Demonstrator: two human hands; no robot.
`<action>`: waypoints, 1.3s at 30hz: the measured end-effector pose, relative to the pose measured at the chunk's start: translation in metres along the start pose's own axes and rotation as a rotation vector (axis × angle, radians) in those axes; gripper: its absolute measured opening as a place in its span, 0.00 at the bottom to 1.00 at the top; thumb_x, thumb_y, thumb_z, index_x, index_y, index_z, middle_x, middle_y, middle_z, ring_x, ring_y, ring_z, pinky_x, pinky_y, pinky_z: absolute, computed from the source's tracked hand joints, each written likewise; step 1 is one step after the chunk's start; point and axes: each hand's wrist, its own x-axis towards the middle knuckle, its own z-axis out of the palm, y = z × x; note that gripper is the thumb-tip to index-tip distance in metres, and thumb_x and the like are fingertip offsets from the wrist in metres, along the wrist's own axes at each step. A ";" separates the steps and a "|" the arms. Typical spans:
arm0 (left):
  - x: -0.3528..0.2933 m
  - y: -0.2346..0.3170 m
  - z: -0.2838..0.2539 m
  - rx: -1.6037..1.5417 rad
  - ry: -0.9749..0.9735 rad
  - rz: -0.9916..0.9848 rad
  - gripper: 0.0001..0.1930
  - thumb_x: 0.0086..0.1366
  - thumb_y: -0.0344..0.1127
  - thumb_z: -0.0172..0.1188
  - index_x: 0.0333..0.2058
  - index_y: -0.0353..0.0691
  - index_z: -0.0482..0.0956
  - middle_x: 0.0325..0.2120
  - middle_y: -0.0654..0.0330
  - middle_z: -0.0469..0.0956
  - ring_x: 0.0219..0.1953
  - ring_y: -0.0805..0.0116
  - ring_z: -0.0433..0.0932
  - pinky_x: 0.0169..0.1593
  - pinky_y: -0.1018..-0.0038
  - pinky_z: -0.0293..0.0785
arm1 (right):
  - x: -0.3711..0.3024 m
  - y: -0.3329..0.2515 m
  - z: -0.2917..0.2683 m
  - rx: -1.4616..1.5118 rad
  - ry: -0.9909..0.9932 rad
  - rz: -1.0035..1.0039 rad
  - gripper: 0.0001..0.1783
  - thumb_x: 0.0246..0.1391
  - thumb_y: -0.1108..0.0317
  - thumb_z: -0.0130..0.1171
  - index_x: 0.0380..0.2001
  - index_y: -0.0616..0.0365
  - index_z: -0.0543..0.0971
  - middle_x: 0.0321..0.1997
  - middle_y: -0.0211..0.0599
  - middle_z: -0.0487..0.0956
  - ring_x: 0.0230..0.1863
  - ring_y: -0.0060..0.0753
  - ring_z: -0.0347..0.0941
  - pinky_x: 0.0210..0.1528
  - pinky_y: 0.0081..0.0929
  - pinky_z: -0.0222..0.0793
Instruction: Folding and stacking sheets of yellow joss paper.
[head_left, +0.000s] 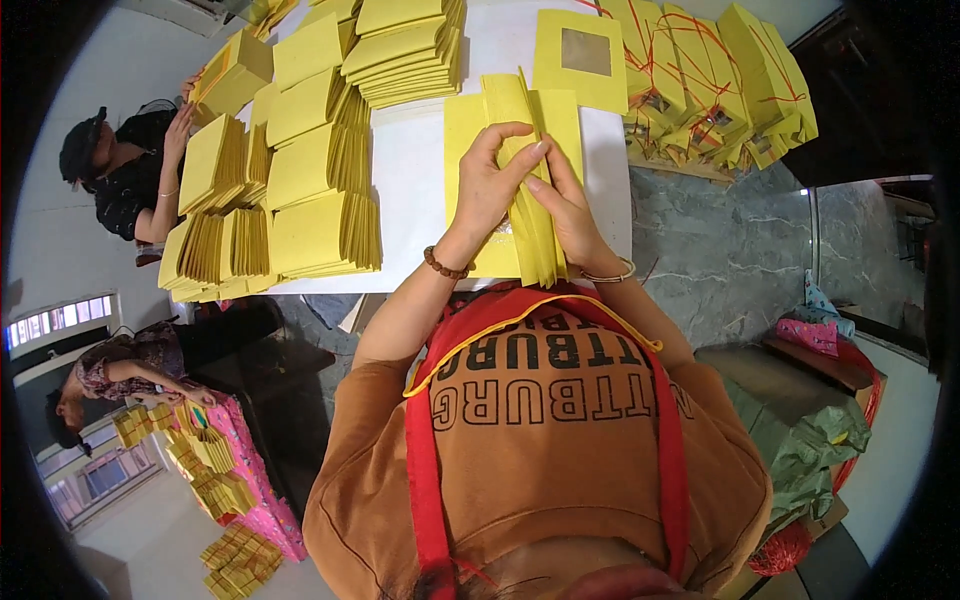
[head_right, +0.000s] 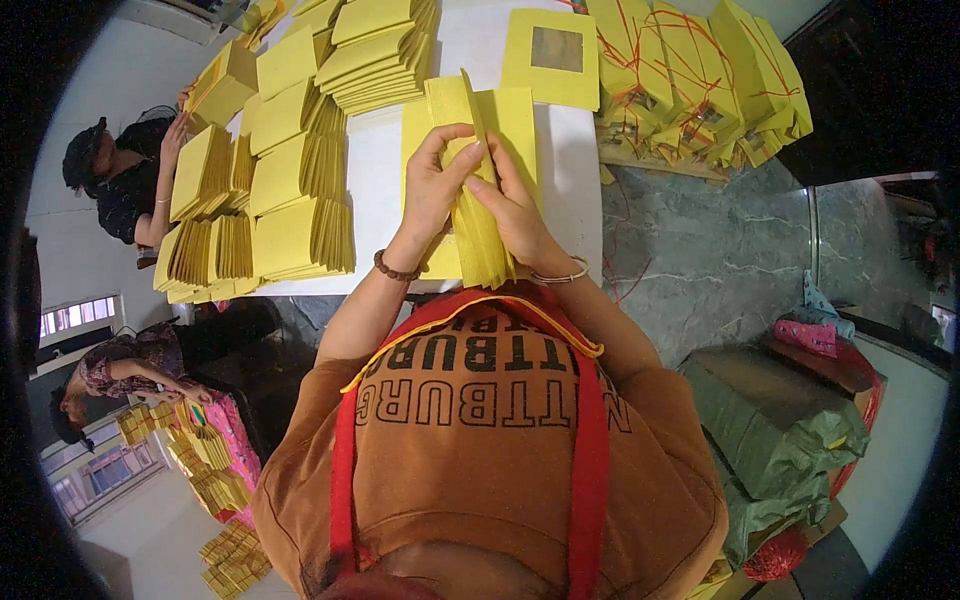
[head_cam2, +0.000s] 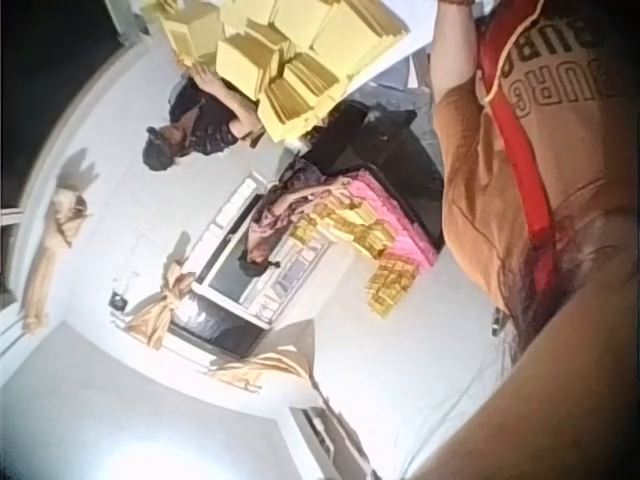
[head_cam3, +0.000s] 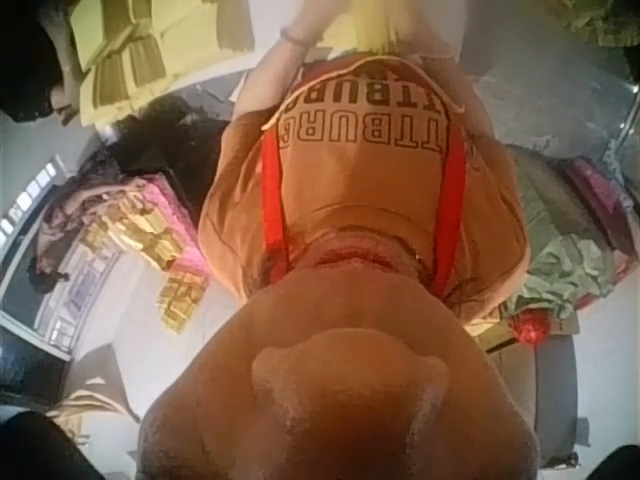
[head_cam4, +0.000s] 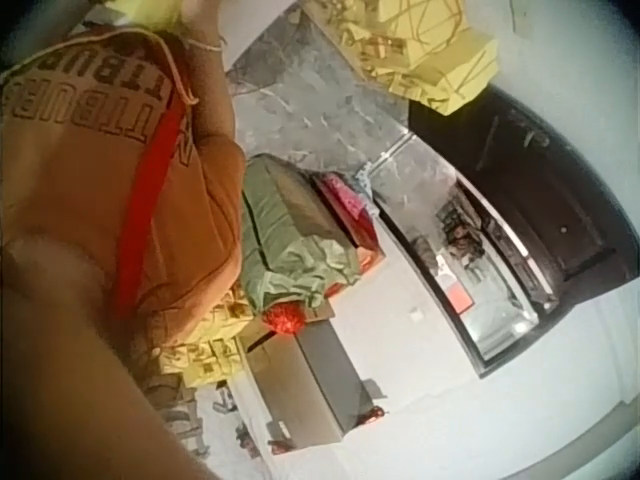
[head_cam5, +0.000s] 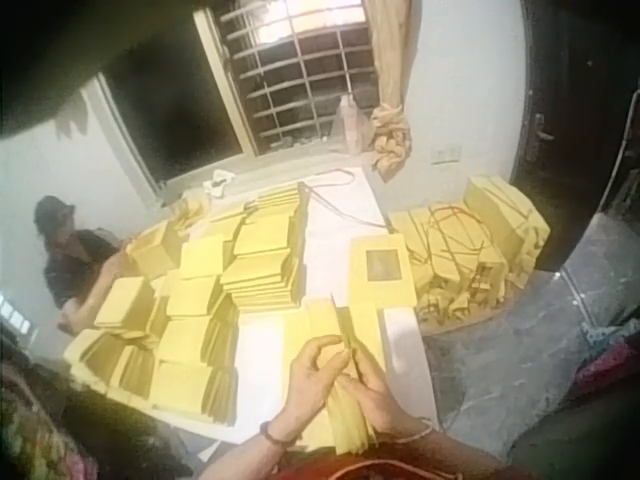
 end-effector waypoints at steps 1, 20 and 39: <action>0.000 0.000 0.000 0.001 -0.001 0.000 0.14 0.55 0.36 0.61 0.37 0.34 0.74 0.34 0.58 0.74 0.37 0.74 0.71 0.40 0.79 0.68 | 0.000 -0.001 0.001 0.025 -0.004 0.027 0.33 0.57 0.71 0.44 0.62 0.63 0.44 0.63 0.38 0.51 0.62 0.25 0.48 0.61 0.21 0.47; -0.003 -0.005 -0.004 -0.178 -0.016 -0.103 0.07 0.59 0.29 0.51 0.37 0.36 0.69 0.27 0.64 0.70 0.27 0.82 0.65 0.27 0.83 0.62 | 0.000 0.000 -0.002 0.109 0.015 0.082 0.31 0.58 0.67 0.41 0.62 0.62 0.46 0.63 0.37 0.54 0.61 0.26 0.50 0.60 0.22 0.46; 0.002 -0.004 0.000 -0.064 -0.006 0.027 0.16 0.53 0.35 0.62 0.41 0.35 0.75 0.35 0.57 0.73 0.39 0.70 0.72 0.43 0.77 0.67 | 0.000 0.002 -0.003 -0.053 -0.001 0.031 0.34 0.58 0.67 0.43 0.62 0.66 0.43 0.66 0.41 0.46 0.66 0.28 0.40 0.64 0.23 0.38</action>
